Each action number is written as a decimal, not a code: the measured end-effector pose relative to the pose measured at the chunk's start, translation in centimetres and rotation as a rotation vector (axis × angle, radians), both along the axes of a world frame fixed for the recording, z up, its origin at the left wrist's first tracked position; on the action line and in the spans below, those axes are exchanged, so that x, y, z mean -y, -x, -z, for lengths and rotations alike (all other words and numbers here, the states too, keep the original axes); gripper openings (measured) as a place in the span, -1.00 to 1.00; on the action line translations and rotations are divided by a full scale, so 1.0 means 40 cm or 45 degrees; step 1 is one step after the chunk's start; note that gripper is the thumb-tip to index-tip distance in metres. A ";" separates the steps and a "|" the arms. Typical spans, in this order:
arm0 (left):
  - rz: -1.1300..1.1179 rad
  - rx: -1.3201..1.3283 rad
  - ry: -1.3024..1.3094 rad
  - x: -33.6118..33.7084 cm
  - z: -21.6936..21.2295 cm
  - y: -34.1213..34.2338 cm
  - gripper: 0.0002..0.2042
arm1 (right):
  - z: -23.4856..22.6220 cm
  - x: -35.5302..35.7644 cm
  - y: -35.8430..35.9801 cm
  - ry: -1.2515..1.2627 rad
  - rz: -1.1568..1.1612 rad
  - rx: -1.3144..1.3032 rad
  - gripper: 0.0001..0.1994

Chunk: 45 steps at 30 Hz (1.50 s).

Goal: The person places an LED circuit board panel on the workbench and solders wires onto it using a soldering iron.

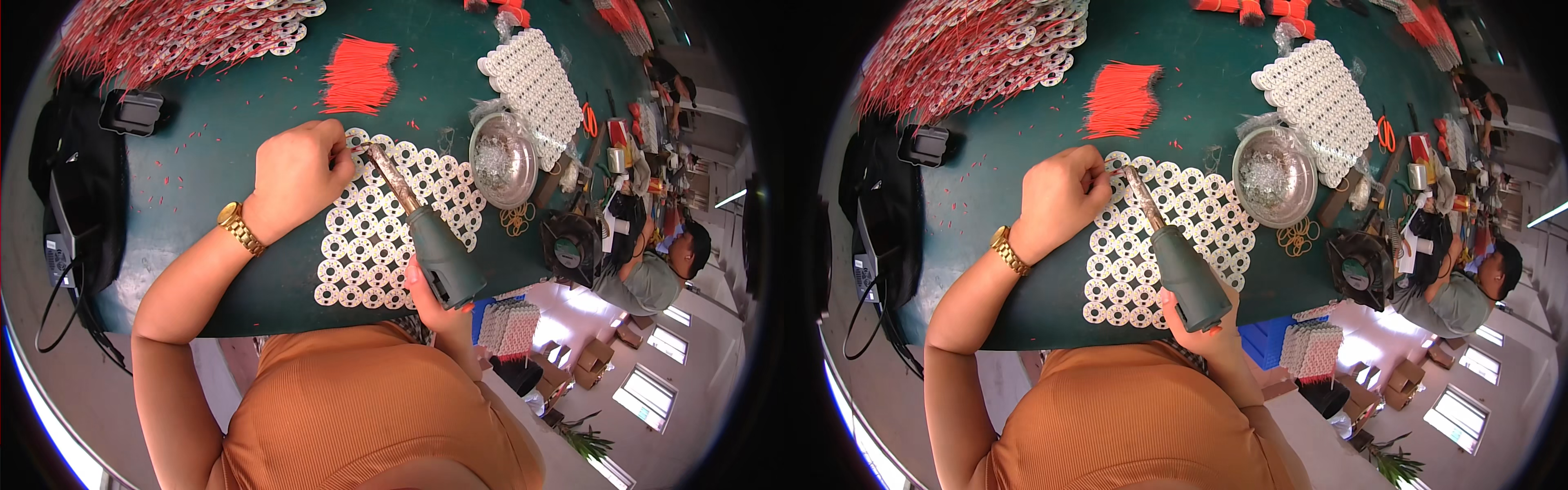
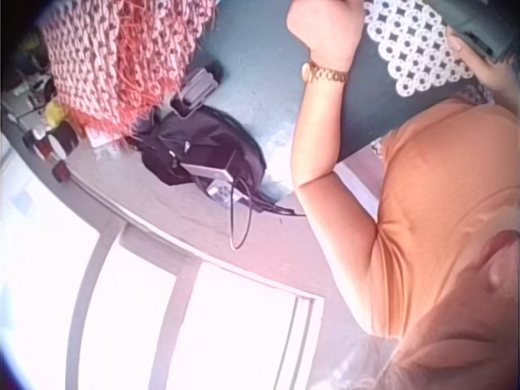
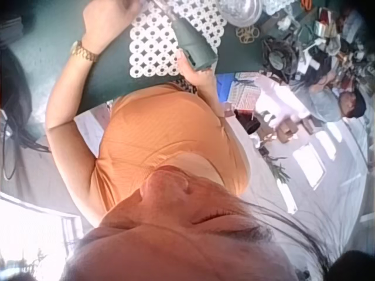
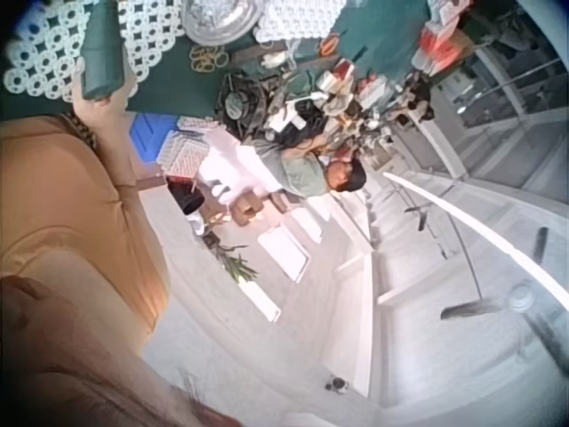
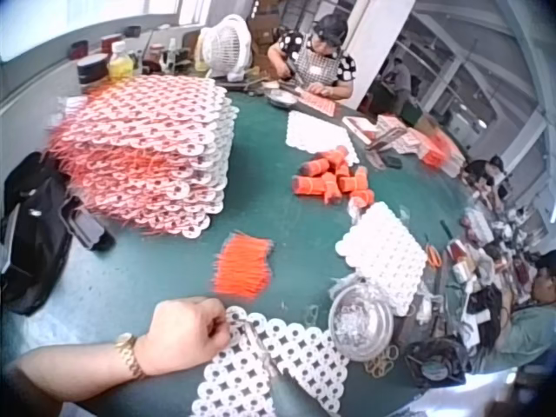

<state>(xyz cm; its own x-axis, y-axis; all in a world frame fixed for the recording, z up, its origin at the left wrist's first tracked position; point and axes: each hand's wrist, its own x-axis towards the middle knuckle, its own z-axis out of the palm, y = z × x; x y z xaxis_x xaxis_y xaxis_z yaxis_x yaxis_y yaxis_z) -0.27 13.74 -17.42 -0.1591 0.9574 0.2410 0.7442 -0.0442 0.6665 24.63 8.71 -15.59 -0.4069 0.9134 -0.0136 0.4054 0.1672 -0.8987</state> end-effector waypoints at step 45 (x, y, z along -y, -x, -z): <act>-0.015 -0.040 0.016 0.057 -0.004 -0.001 -0.90 | 0.010 0.022 -0.028 -0.260 -0.225 0.072 -0.80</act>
